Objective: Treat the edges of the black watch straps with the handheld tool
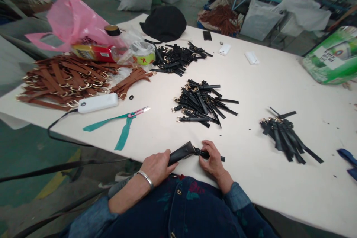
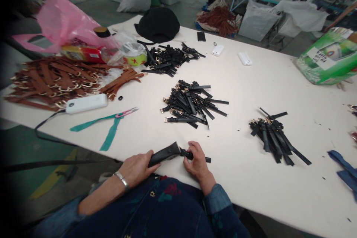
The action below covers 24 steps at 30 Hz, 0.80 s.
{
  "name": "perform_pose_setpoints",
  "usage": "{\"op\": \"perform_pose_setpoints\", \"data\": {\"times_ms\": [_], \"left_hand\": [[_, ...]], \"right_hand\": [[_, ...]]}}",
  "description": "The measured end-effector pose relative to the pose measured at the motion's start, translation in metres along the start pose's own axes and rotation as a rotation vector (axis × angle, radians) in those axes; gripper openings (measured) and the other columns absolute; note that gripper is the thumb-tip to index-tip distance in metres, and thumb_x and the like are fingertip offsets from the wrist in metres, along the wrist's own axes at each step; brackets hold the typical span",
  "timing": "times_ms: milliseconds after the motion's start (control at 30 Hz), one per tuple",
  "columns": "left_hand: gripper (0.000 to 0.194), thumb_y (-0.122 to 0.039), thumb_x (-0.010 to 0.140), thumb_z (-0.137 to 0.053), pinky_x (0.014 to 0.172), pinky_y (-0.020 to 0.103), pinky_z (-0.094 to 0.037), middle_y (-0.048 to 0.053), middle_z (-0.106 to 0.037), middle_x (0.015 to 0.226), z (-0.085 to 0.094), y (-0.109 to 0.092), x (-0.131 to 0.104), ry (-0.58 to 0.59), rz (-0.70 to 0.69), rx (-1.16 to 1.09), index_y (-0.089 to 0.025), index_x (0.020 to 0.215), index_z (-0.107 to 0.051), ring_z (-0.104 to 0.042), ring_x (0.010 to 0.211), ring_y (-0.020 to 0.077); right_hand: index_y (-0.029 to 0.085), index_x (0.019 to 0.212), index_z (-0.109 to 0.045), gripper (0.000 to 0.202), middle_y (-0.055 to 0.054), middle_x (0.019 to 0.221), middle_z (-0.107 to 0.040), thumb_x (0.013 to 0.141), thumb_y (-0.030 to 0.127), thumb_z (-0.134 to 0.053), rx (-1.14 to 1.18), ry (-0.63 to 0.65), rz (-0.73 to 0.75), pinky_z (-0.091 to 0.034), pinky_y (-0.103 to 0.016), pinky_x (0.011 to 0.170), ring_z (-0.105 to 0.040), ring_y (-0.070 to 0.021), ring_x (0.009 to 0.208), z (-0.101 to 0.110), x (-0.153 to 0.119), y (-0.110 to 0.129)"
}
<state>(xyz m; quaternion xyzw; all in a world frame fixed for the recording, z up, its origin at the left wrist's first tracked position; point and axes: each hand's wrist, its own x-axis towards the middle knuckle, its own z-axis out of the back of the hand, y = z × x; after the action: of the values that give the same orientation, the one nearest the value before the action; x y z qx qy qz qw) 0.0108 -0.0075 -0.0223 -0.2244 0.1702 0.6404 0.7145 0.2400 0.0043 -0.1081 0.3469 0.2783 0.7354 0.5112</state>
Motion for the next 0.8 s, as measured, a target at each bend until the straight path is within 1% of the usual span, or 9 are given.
{"op": "perform_pose_setpoints", "data": {"times_ms": [100, 200, 367, 467, 567, 667, 733, 800], "left_hand": [[0.041, -0.054, 0.076, -0.034, 0.063, 0.034, -0.044, 0.009, -0.064, 0.081, 0.0, -0.001, -0.001, -0.001, 0.0, 0.0, -0.019, 0.093, -0.049, -0.061, 0.076, 0.0245], [0.042, -0.054, 0.077, -0.033, 0.063, 0.033, -0.043, 0.008, -0.064, 0.079, 0.0, -0.001, -0.003, -0.006, -0.011, 0.01, -0.019, 0.093, -0.048, -0.061, 0.076, 0.0243], [0.041, -0.053, 0.078, -0.031, 0.061, 0.034, -0.043, 0.008, -0.063, 0.08, 0.0, -0.004, -0.005, -0.043, -0.076, 0.047, -0.02, 0.095, -0.046, -0.061, 0.074, 0.0242], [0.037, -0.051, 0.078, -0.034, 0.061, 0.034, -0.043, 0.008, -0.063, 0.082, 0.001, -0.012, -0.002, -0.054, -0.125, 0.056, -0.02, 0.095, -0.046, -0.061, 0.074, 0.0241], [0.037, -0.049, 0.077, -0.037, 0.063, 0.034, -0.043, 0.009, -0.064, 0.084, 0.003, -0.024, 0.005, -0.054, -0.158, 0.042, -0.02, 0.096, -0.046, -0.061, 0.076, 0.0242], [0.04, -0.052, 0.076, -0.037, 0.065, 0.033, -0.043, 0.009, -0.064, 0.085, 0.008, -0.028, 0.015, -0.035, -0.133, 0.006, -0.019, 0.097, -0.048, -0.06, 0.079, 0.0235], [0.043, -0.054, 0.076, -0.035, 0.065, 0.032, -0.043, 0.009, -0.064, 0.085, 0.011, -0.024, 0.019, -0.038, -0.089, -0.012, -0.019, 0.096, -0.049, -0.06, 0.079, 0.0227], [0.045, -0.056, 0.076, -0.034, 0.065, 0.031, -0.042, 0.009, -0.064, 0.085, 0.013, -0.015, 0.02, -0.061, -0.047, -0.02, -0.02, 0.097, -0.05, -0.06, 0.078, 0.0218]], "right_hand": [[0.018, 0.079, -0.054, 0.015, -0.01, 0.103, -0.05, 0.064, 0.017, -0.054, -0.063, 0.012, -0.033, -0.04, -0.037, 0.086, -0.047, -0.023, 0.1, 0.006, -0.007, -0.003], [0.02, 0.082, -0.058, 0.016, -0.009, 0.1, -0.051, 0.067, 0.019, -0.055, -0.081, 0.002, -0.069, -0.041, -0.036, 0.084, -0.048, -0.0219, 0.096, 0.012, -0.014, -0.005], [0.021, 0.088, -0.06, 0.021, -0.007, 0.094, -0.051, 0.067, 0.02, -0.057, -0.08, -0.025, -0.093, -0.042, -0.034, 0.079, -0.049, -0.0208, 0.09, 0.01, -0.019, -0.005], [0.021, 0.088, -0.06, 0.021, -0.007, 0.092, -0.051, 0.068, 0.021, -0.058, -0.084, -0.031, -0.102, -0.042, -0.034, 0.078, -0.049, -0.0204, 0.089, 0.008, -0.019, -0.005], [0.02, 0.09, -0.06, 0.022, -0.007, 0.094, -0.051, 0.068, 0.022, -0.058, -0.092, -0.034, -0.097, -0.042, -0.034, 0.079, -0.048, -0.0204, 0.09, 0.009, -0.019, -0.005], [0.02, 0.094, -0.059, 0.024, -0.007, 0.095, -0.052, 0.069, 0.023, -0.058, -0.104, -0.044, -0.085, -0.042, -0.035, 0.08, -0.048, -0.0204, 0.091, 0.009, -0.019, -0.004], [0.02, 0.092, -0.059, 0.021, -0.007, 0.094, -0.053, 0.071, 0.023, -0.056, -0.112, -0.049, -0.088, -0.041, -0.035, 0.079, -0.048, -0.0201, 0.091, 0.008, -0.019, -0.003], [0.02, 0.088, -0.059, 0.017, -0.006, 0.092, -0.054, 0.072, 0.022, -0.055, -0.12, -0.055, -0.104, -0.041, -0.034, 0.079, -0.049, -0.0195, 0.089, 0.007, -0.018, -0.001]]}}
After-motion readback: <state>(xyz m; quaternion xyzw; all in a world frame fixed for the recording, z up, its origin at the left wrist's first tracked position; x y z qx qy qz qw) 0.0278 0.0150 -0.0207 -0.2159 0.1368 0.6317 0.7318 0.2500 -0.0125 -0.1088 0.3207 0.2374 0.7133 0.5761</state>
